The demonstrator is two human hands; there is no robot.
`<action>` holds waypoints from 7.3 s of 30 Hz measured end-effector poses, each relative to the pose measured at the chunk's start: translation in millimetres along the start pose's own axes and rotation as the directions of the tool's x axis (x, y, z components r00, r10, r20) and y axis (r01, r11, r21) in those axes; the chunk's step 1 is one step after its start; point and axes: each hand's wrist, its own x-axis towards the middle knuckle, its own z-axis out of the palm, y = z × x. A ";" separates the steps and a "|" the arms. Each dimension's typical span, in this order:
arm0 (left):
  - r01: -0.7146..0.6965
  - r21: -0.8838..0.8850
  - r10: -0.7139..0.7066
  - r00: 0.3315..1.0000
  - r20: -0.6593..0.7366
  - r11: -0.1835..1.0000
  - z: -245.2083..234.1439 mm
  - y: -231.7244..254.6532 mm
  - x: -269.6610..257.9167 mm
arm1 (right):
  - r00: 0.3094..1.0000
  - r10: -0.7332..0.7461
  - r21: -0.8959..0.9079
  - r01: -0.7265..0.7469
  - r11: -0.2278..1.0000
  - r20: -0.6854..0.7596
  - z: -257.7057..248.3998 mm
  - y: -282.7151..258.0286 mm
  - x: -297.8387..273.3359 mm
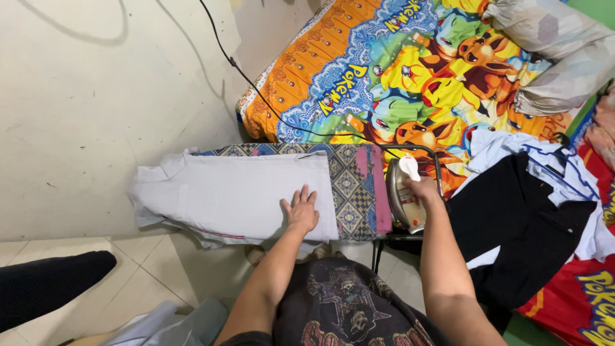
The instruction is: The person irons a light gray shirt on an ironing board, smoothing the front and sleeves with a white iron. They flip the shirt over to iron the back and then fold it neatly on the board.
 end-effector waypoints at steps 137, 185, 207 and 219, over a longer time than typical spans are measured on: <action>-0.624 -0.485 0.642 0.751 -0.155 0.612 -299.2 -125.2 -106.8 | 0.383 -0.801 -0.316 0.914 0.255 0.460 185.0 -201.0 -253.1; -0.407 -0.189 0.291 0.846 -0.448 0.894 -283.7 -189.9 -129.1 | 0.737 -0.555 0.304 0.669 0.678 -0.385 109.7 -131.3 -191.9; -0.155 -0.299 -0.004 0.883 -0.470 0.942 -177.9 -185.9 90.7 | 0.573 -0.778 -0.427 0.655 0.623 -0.257 179.0 -92.3 -44.9; 0.156 -0.065 -0.157 0.700 -0.696 0.986 -142.1 -202.2 95.0 | 0.857 -0.439 -0.235 0.384 0.893 -0.270 267.2 7.0 -107.1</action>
